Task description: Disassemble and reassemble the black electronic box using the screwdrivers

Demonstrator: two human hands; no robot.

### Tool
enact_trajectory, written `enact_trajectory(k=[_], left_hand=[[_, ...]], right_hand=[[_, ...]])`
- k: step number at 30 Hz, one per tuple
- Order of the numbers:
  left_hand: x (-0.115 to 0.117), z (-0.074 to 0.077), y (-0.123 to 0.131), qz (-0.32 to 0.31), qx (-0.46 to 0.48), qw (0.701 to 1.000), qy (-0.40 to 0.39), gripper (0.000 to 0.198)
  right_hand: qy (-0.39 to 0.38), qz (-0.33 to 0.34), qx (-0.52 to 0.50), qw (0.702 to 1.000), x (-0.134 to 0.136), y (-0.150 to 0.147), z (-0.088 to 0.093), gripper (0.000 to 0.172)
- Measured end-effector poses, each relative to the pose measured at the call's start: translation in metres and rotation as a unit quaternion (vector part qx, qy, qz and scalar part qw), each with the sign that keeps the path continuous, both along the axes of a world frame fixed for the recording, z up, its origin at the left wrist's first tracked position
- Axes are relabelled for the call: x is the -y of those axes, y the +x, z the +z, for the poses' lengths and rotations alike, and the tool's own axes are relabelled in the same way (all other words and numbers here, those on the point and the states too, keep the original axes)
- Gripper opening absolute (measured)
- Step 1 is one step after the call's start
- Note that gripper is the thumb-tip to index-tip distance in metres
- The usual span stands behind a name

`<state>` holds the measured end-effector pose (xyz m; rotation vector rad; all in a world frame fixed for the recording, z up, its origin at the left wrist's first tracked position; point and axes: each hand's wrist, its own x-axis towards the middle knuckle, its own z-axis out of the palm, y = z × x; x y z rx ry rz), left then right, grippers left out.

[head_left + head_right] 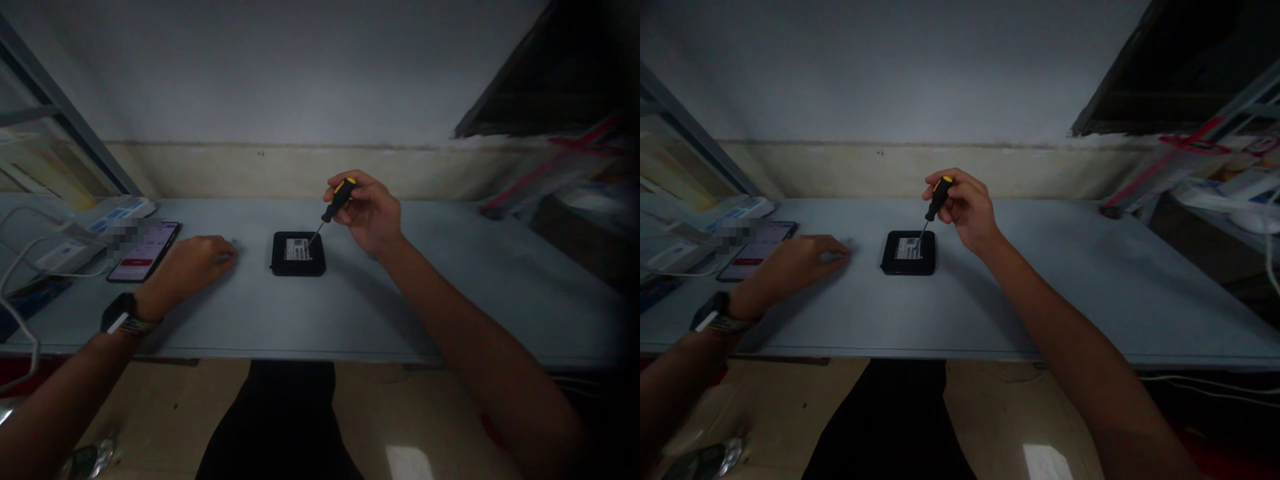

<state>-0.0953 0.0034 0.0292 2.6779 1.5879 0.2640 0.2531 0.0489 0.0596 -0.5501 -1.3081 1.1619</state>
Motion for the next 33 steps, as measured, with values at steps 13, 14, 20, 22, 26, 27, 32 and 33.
enact_trajectory(k=[13, 14, 20, 22, 26, 27, 32, 33], left_hand=[[0.014, -0.015, 0.008, -0.033, -0.02, 0.999, 0.01, 0.039], [0.015, -0.014, 0.008, -0.034, -0.024, 0.999, 0.005, 0.039], [0.026, -0.016, 0.013, -0.026, -0.026, 0.999, -0.011, 0.043], [0.032, -0.016, 0.015, -0.019, -0.037, 0.999, -0.013, 0.045], [0.049, -0.007, 0.024, -0.022, -0.05, 0.998, -0.018, 0.039], [0.053, -0.004, 0.028, -0.033, -0.042, 0.998, -0.023, 0.035], [0.062, 0.014, 0.051, -0.087, 0.014, 0.995, -0.046, 0.028], [0.06, 0.016, 0.055, -0.083, 0.017, 0.996, -0.043, 0.027]], right_hand=[[-0.006, -0.001, 0.007, 1.0, 0.001, -0.005, -0.002, 0.027], [-0.007, -0.003, 0.01, 1.0, 0.001, -0.006, -0.002, 0.027], [-0.011, -0.01, 0.011, 1.0, 0.0, -0.004, -0.004, 0.028], [-0.011, -0.009, 0.005, 1.0, 0.0, -0.003, -0.004, 0.028], [-0.011, -0.004, 0.0, 1.0, 0.001, -0.004, -0.003, 0.027], [-0.01, -0.004, 0.001, 1.0, 0.001, -0.004, -0.002, 0.026], [-0.01, -0.004, 0.005, 1.0, 0.001, -0.005, -0.003, 0.027], [-0.01, -0.002, 0.003, 1.0, 0.001, -0.005, -0.003, 0.027]])
